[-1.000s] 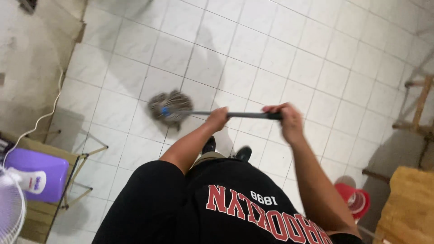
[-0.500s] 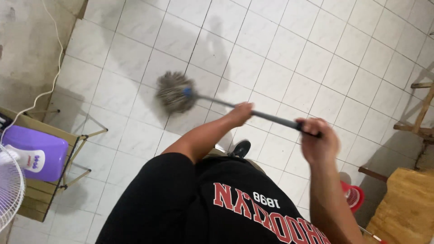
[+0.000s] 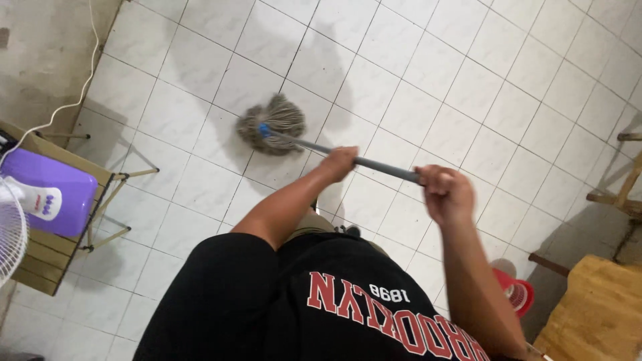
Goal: The person mops a tiled floor using a string mop, moving back and forth across the room while navigating around scattered items such as clothes, a blue bin, and a red bucket. The mop is continuously pushed and pulled to cover different sections of the floor.
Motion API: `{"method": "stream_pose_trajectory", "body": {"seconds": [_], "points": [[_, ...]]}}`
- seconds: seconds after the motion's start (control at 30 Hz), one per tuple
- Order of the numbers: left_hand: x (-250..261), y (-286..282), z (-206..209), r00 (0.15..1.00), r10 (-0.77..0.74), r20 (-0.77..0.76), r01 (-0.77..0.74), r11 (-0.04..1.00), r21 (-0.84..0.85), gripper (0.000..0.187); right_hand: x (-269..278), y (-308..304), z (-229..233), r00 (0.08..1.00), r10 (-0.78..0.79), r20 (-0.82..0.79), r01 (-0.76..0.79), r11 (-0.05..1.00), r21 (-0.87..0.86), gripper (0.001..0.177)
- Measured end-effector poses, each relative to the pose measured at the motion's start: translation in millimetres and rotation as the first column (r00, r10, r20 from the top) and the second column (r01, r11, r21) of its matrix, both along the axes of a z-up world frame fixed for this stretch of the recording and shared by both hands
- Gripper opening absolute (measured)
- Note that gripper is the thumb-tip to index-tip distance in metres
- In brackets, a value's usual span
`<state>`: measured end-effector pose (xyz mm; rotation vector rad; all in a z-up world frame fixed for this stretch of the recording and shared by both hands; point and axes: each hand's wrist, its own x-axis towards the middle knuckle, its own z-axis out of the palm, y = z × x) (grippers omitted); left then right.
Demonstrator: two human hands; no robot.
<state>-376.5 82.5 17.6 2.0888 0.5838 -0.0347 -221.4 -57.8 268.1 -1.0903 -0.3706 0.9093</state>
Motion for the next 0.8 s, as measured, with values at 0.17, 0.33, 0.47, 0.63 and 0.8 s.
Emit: {"method": "stream_pose_trajectory", "body": {"seconds": [0.17,0.33,0.47,0.63,0.8], "points": [[-41.6,-5.6,-33.5,0.967,0.085,-0.239,-0.056,0.990,0.126,0.012,-16.9,-27.1,-80.8,0.996,-0.004,-0.086,0.007,0.999,0.034,0.040],[-32.3,-88.6,-100.9,0.857,0.070,-0.510,-0.016,0.994,0.110,0.046,-23.9,-130.5,-121.0,0.979,-0.036,-0.202,0.024,0.998,-0.062,0.038],[25.2,-191.9,-127.8,0.892,-0.121,-0.435,0.256,0.929,0.267,0.050,-3.3,-239.3,-95.3,0.898,-0.326,-0.295,0.278,0.941,-0.191,0.031],[117.7,-333.8,-73.1,0.907,-0.250,-0.340,0.349,0.896,0.274,0.049,26.5,-366.9,-29.0,0.865,-0.501,-0.018,0.474,0.831,-0.292,0.034],[196.8,-423.0,-40.7,0.929,-0.334,-0.159,0.354,0.928,0.121,0.035,52.8,-470.2,-7.4,0.805,-0.534,0.256,0.580,0.799,-0.159,0.040]]}}
